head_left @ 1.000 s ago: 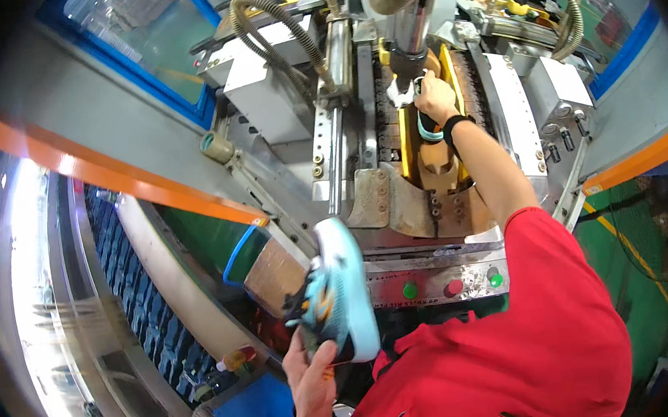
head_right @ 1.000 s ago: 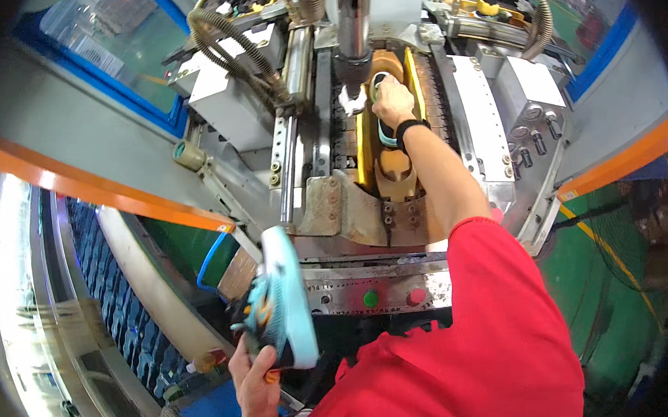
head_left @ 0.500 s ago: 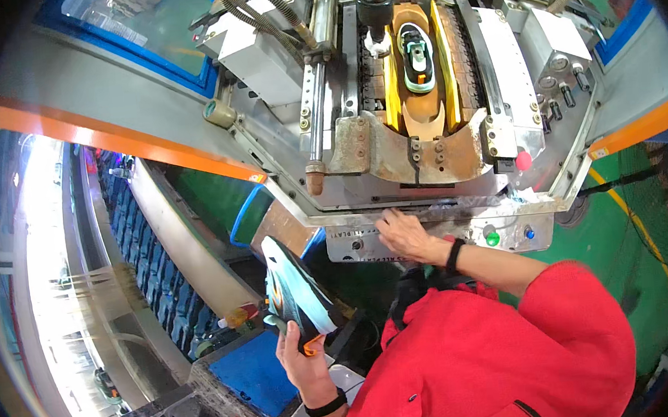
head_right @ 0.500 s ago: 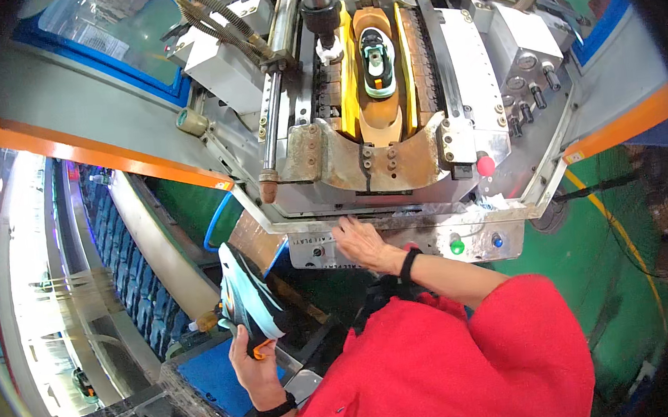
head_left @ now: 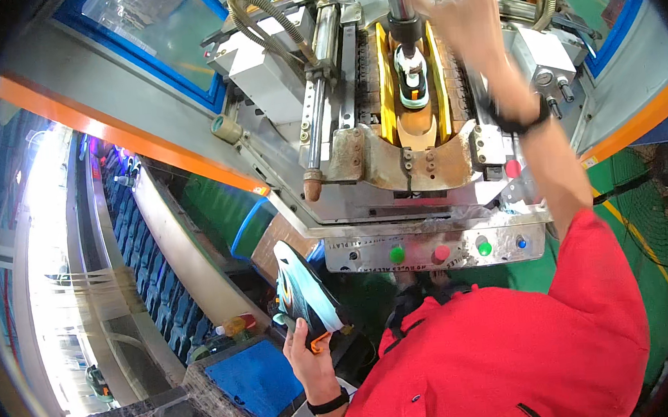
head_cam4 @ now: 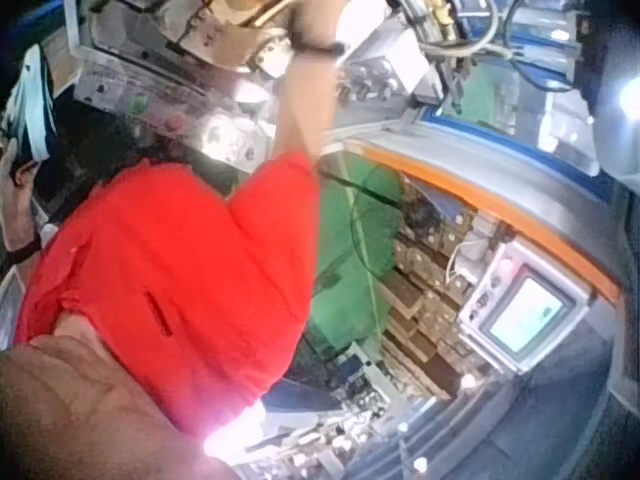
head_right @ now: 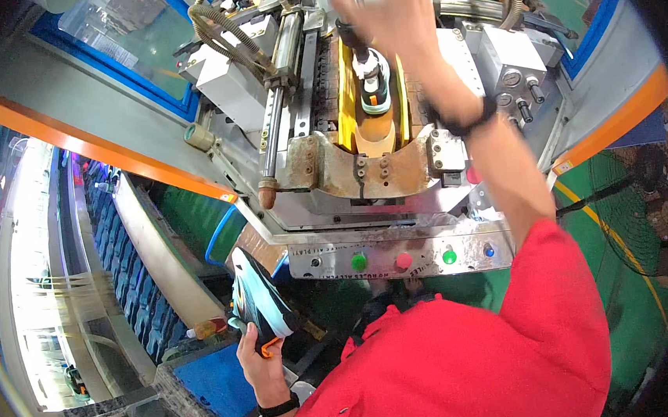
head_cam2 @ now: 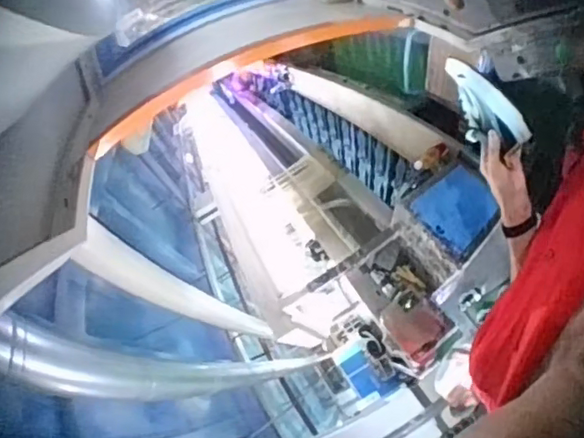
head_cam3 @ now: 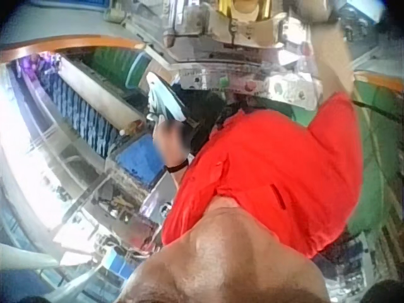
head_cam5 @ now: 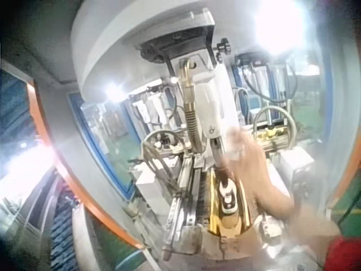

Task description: Operates an industrial pressing machine to attach soles to shoe uppers and manages items on a conveyor.

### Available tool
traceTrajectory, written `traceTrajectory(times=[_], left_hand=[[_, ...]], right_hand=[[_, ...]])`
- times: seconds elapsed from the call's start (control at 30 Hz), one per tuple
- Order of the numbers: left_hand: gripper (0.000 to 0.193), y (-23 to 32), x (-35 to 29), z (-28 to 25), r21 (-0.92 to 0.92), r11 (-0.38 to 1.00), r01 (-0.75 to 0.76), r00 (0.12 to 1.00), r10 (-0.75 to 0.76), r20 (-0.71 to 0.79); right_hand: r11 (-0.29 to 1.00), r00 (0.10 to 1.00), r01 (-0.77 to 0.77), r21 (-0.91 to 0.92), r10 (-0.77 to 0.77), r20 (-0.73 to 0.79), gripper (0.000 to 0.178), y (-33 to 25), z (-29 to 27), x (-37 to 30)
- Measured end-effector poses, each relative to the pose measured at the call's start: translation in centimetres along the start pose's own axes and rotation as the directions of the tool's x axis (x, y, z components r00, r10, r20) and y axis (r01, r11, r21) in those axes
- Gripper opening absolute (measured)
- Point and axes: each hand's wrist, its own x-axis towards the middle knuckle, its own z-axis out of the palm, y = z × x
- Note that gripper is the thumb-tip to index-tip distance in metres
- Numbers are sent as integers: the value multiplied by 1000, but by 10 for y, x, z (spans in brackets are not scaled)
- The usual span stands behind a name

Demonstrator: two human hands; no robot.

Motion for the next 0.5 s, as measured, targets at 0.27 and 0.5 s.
traceTrajectory(times=[0.27,0.5], left_hand=[[18,-14,0,3,-17,1000,10,1000,-10,15],[18,-40,-27,-26,-59,998,-38,992,31,-119]], right_hand=[[809,952,-293,510,197,234,60,30,48,104],[764,924,-354,540,196,328,62,48,64,82]])
